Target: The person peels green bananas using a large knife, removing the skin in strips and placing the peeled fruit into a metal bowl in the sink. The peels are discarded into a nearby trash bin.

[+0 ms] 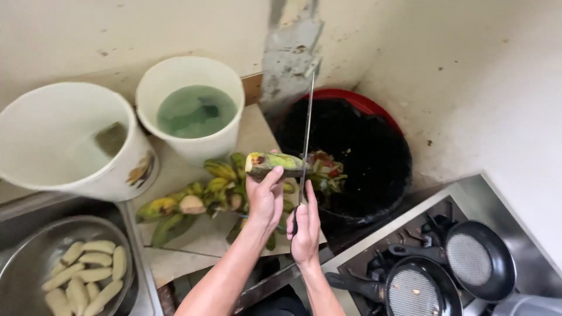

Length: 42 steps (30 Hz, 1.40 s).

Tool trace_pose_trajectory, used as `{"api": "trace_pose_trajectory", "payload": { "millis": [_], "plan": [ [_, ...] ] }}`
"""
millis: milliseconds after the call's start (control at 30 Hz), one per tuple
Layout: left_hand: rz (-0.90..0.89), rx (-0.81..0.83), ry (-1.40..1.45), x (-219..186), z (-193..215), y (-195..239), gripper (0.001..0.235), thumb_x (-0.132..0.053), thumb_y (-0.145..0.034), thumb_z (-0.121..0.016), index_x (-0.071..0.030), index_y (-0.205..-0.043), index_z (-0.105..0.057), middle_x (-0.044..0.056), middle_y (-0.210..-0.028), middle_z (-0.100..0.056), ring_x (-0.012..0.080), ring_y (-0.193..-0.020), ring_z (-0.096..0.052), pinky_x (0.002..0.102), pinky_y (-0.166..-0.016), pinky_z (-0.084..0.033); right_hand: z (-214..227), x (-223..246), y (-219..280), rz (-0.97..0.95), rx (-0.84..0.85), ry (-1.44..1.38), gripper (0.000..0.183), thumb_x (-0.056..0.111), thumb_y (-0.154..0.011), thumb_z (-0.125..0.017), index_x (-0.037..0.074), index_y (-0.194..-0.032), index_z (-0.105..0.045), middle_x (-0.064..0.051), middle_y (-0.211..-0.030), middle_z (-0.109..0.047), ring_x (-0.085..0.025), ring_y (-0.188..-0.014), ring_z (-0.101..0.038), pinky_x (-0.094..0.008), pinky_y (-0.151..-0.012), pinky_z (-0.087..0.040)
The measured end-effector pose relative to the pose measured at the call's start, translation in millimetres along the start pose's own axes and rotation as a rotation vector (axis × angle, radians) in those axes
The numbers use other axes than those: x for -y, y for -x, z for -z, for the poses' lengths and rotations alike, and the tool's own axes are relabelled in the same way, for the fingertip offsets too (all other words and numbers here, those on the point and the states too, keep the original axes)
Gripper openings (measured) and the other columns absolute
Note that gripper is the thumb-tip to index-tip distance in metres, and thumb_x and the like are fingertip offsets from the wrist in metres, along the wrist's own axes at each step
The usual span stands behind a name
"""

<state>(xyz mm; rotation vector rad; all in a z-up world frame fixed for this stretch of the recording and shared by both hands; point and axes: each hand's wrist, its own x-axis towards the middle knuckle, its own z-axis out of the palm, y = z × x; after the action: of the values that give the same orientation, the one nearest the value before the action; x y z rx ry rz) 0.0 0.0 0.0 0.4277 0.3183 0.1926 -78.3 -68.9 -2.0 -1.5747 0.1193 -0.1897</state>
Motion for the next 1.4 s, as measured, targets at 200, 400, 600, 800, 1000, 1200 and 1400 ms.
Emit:
{"api": "trace_pose_trajectory", "payload": {
  "millis": [200,400,600,800,1000,1200,1400],
  "plan": [
    [-0.031,0.010,-0.060,53,-30,-10,0.041,0.013,-0.068,-0.059,0.004,-0.108,-0.053,0.018,-0.110,-0.061,0.0230,-0.087,-0.060,0.031,-0.079,-0.050,40,0,-32,-0.081,-0.077,-0.041,0.065,0.044,-0.091,-0.036,0.016,-0.148,-0.027,-0.004,-0.046,-0.040,-0.010,-0.037,-0.035,-0.023,-0.035,-0.034],
    [-0.069,0.008,-0.083,116,-30,-32,0.047,0.015,-0.059,-0.067,-0.002,-0.102,-0.055,0.018,-0.105,-0.063,0.0214,-0.089,-0.062,0.035,-0.074,-0.055,73,-10,-68,-0.030,-0.092,-0.125,0.059,0.035,-0.098,-0.028,0.006,-0.149,-0.019,-0.006,-0.043,-0.044,-0.014,-0.027,-0.042,-0.021,-0.028,-0.032],
    [-0.010,-0.004,-0.118,151,-31,-41,0.046,0.012,-0.060,-0.066,0.000,-0.103,-0.058,0.017,-0.102,-0.062,0.0215,-0.087,-0.061,0.035,-0.077,-0.055,98,-16,-98,-0.047,-0.110,-0.134,0.057,0.032,-0.099,-0.028,0.006,-0.149,-0.016,-0.007,-0.044,-0.043,-0.014,-0.027,-0.041,-0.021,-0.027,-0.030],
    [0.070,-0.083,-0.147,160,-47,-45,0.043,0.009,-0.061,-0.067,-0.003,-0.101,-0.056,0.014,-0.101,-0.059,0.0243,-0.089,-0.056,0.040,-0.081,-0.052,114,-27,-118,-0.125,-0.119,-0.176,0.055,0.032,-0.100,-0.030,0.008,-0.147,-0.018,-0.008,-0.043,-0.042,-0.016,-0.025,-0.040,-0.022,-0.023,-0.029],
    [0.140,-0.153,-0.237,173,-54,-55,0.047,0.004,-0.065,-0.072,-0.007,-0.107,-0.053,0.010,-0.102,-0.053,0.0262,-0.094,-0.049,0.052,-0.093,-0.041,131,-54,-141,-0.166,-0.131,-0.186,0.049,0.035,-0.101,-0.032,0.011,-0.142,-0.024,-0.010,-0.043,-0.042,-0.018,-0.024,-0.041,-0.025,-0.022,-0.030],
    [0.331,-0.272,-0.207,169,-76,-59,0.049,-0.011,-0.071,-0.077,-0.006,-0.112,-0.050,0.012,-0.105,-0.044,0.0271,-0.098,-0.047,0.047,-0.091,-0.047,146,-43,-153,-0.071,-0.062,0.051,0.052,0.032,-0.098,-0.034,0.010,-0.145,-0.024,-0.007,-0.046,-0.046,-0.015,-0.028,-0.043,-0.021,-0.026,-0.031],
    [0.428,-0.278,-0.273,183,-67,-74,0.059,-0.021,-0.070,-0.082,0.000,-0.113,-0.047,0.015,-0.105,-0.045,0.0284,-0.099,-0.051,0.050,-0.088,-0.047,161,-68,-171,-0.066,-0.069,0.088,0.042,0.034,-0.099,-0.038,0.013,-0.135,-0.034,-0.005,-0.045,-0.045,-0.016,-0.028,-0.042,-0.022,-0.028,-0.030]
  ]
}}
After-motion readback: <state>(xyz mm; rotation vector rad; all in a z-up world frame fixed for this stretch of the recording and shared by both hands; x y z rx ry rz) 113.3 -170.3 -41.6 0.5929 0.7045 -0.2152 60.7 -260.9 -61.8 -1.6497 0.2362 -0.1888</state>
